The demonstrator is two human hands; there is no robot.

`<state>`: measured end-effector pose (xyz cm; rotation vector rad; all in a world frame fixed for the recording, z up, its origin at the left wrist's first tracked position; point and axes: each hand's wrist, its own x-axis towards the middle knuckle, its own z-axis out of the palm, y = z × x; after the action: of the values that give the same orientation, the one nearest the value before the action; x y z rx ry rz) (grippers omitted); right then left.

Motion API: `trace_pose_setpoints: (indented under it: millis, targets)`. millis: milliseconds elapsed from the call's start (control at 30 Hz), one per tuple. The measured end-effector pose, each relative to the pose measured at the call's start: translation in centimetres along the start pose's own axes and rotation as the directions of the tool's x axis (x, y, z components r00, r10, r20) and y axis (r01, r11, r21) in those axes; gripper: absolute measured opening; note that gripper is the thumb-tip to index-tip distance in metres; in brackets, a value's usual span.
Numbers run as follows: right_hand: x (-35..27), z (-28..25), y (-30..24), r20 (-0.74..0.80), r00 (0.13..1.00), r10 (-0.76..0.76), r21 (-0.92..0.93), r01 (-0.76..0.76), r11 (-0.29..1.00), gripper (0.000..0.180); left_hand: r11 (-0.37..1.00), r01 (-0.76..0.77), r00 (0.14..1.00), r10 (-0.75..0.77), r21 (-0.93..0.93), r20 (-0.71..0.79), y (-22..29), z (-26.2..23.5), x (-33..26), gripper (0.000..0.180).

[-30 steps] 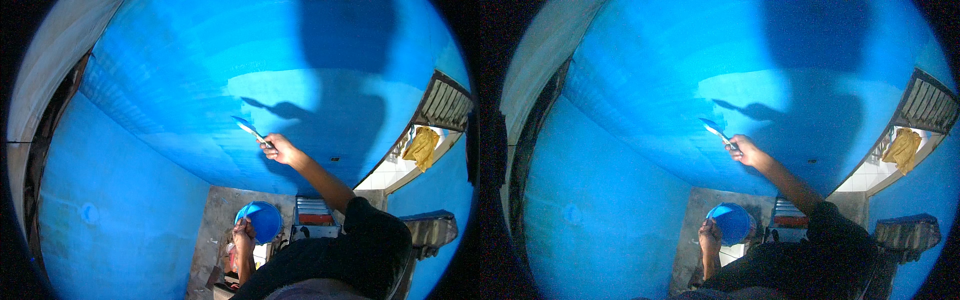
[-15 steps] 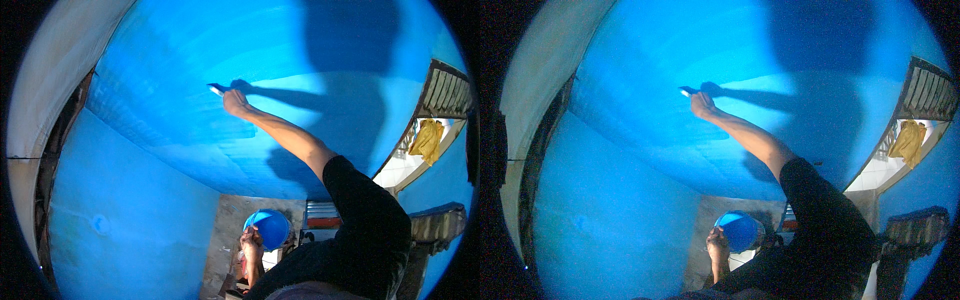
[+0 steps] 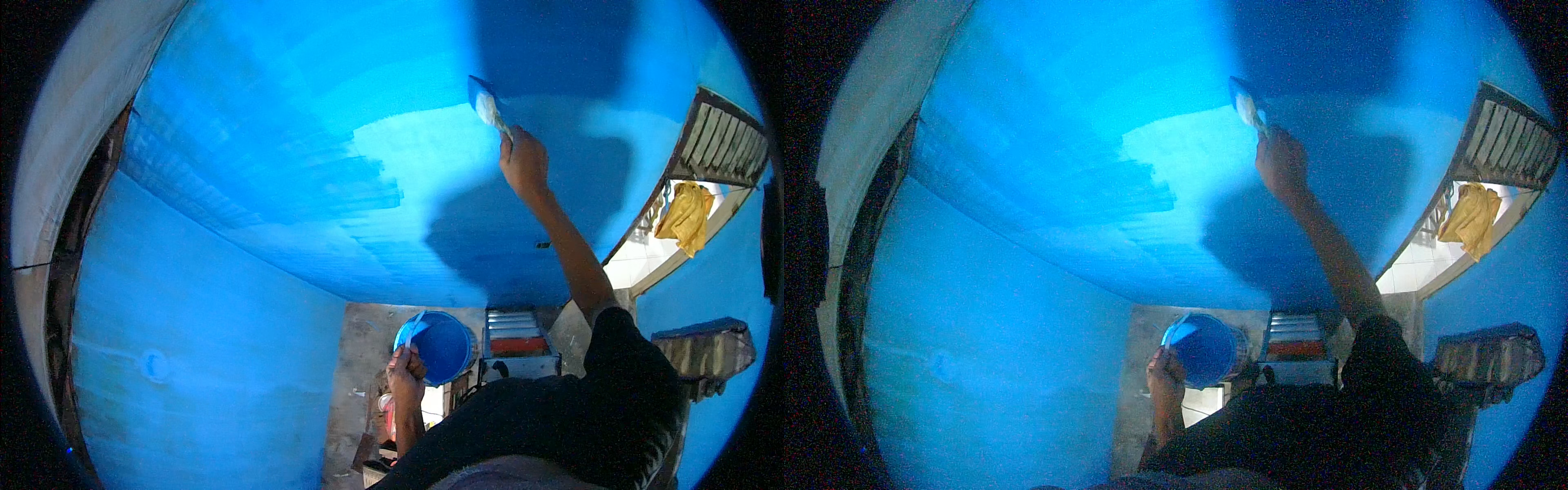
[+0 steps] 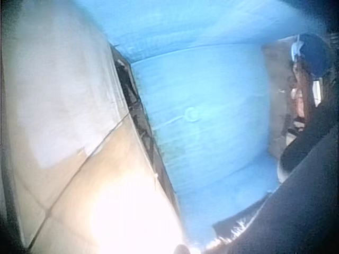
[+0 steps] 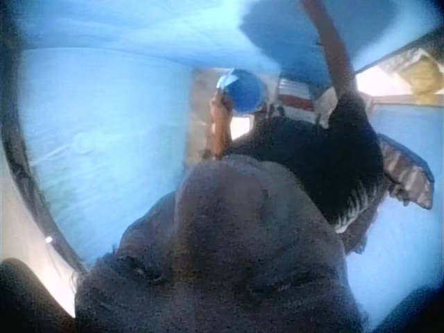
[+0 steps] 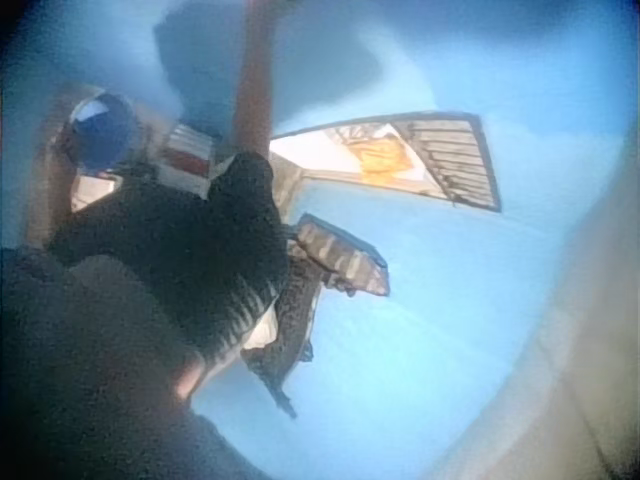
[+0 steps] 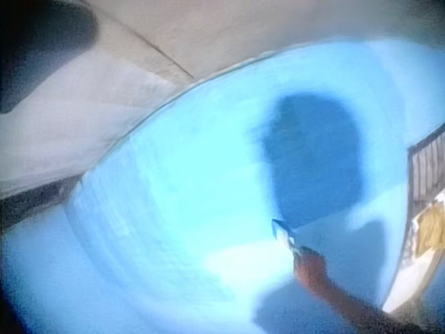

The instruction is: The person paints a ceiling with blue paint using a brush and a bucket. They repeatedly dip the brush into the bucket and apply paint to the ceiling surface in broad strokes.

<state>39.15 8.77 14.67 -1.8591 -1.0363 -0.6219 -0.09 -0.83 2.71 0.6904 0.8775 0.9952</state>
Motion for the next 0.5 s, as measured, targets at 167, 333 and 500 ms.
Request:
trace_pose_setpoints:
  millis: [167, 333, 500]
  targets:
    - [-1.5, 3.3, -7.4, 0.120, 0.992, -0.035, 0.258, 0.003, 0.966, 0.017, 0.999, 0.032, 0.997, -0.032, -0.002, -0.066, 0.0, -0.8, 0.0, 0.016]
    - [1.5, 15.3, -14.6, 0.250, 0.924, -0.288, 0.436, 0.159, 0.886, 0.012, 0.998, -0.023, 0.999, 0.026, 0.060, -0.045, 0.5, -0.2, 0.1, 0.014]
    - [4.2, 18.6, -14.7, 0.158, 0.952, -0.261, 0.322, 0.200, 0.926, 0.013, 0.991, -0.038, 0.998, 0.044, 0.126, -0.051, -0.2, 0.9, 0.4, 0.017]
